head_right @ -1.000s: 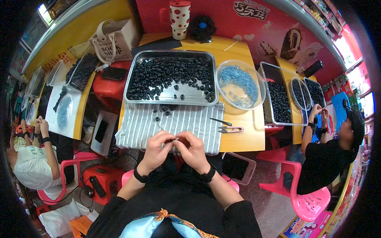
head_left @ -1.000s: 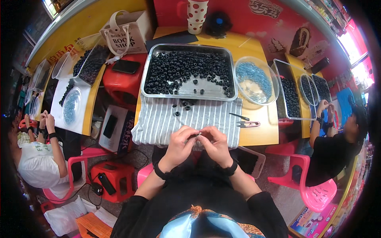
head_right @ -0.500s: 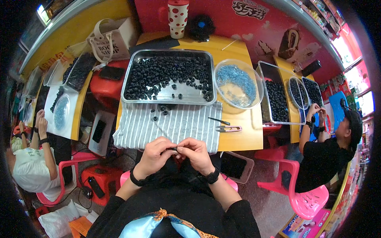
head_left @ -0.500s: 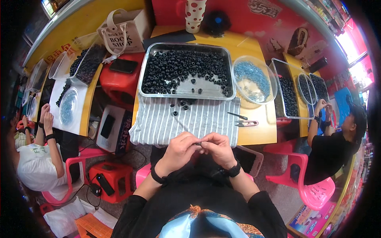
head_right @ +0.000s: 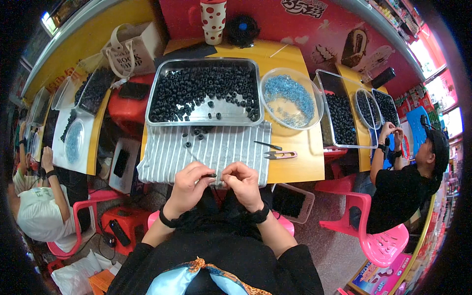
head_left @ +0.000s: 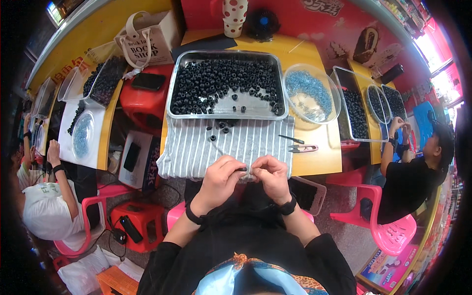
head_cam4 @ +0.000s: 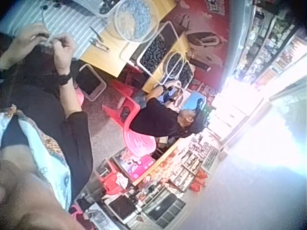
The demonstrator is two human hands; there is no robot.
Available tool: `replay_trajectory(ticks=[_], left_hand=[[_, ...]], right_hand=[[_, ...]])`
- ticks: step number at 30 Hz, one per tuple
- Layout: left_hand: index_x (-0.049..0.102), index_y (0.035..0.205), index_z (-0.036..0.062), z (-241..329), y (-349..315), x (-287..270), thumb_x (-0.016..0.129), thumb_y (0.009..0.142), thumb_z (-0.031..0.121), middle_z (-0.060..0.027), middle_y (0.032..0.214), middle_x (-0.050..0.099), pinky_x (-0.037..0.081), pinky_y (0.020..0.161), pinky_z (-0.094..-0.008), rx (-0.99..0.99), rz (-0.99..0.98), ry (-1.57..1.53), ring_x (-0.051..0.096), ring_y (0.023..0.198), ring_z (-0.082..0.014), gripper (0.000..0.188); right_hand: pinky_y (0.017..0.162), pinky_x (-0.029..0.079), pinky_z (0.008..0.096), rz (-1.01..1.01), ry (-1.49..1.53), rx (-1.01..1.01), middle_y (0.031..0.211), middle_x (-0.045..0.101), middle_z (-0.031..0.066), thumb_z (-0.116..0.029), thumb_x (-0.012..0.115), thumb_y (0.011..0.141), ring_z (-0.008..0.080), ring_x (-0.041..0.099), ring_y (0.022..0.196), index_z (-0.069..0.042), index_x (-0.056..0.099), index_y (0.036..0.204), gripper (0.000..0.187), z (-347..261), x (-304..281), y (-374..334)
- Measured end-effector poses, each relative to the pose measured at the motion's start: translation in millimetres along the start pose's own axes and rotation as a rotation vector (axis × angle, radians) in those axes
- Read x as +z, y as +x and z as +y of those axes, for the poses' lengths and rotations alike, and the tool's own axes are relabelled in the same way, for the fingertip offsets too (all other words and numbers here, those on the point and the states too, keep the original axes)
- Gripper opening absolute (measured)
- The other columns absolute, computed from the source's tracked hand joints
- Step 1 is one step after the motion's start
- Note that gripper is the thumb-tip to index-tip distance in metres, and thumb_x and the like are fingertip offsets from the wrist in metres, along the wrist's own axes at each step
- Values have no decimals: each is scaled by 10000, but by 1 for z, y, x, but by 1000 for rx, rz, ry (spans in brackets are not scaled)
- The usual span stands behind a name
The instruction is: Manually assembling or sorting small black beaded components by attaching them to wires or pins.
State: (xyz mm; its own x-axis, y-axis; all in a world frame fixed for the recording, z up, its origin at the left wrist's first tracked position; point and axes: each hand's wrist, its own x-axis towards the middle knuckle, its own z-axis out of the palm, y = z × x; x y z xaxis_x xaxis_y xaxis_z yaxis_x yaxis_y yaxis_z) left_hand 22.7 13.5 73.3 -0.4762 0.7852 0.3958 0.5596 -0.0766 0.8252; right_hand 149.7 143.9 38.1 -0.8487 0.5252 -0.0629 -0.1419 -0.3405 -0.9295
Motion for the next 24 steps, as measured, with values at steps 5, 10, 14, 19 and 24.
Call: replay_trajectory(ticks=[5,10,14,19,24], left_hand=[[649,950,-11,-1,-1,4,703,728,-60,-125,837,631,500,628,-333,2,5,24,630,736,-271,234],[649,951,-9,2,-2,0,712,710,-64,-121,830,632,500,625,-333,38,-47,25,630,734,-268,255],[639,935,-12,3,-4,5,709,709,-70,-120,826,627,498,625,-327,7,-42,-1,624,729,-265,243],[626,922,-18,6,-5,8,700,715,-76,-118,824,613,492,622,-325,-29,-27,-23,613,716,-264,227],[626,925,-15,4,-5,1,696,723,-64,-122,825,609,489,628,-338,29,-62,33,609,717,-278,220]], right_hand=[[600,470,203,-27,9,52,795,635,18,-5,614,885,58,586,678,12,628,925,45,-3,9,2],[611,466,201,-38,136,89,797,630,18,3,604,886,57,580,693,13,625,926,46,6,4,-3],[614,465,204,-42,147,24,799,626,16,17,591,880,62,579,701,16,620,911,42,10,1,-6],[605,466,230,-18,33,18,842,619,71,65,576,843,97,553,657,32,617,875,61,5,2,-6],[628,474,221,-70,140,167,833,648,44,-16,631,876,84,580,689,18,630,900,41,-3,1,-4]])
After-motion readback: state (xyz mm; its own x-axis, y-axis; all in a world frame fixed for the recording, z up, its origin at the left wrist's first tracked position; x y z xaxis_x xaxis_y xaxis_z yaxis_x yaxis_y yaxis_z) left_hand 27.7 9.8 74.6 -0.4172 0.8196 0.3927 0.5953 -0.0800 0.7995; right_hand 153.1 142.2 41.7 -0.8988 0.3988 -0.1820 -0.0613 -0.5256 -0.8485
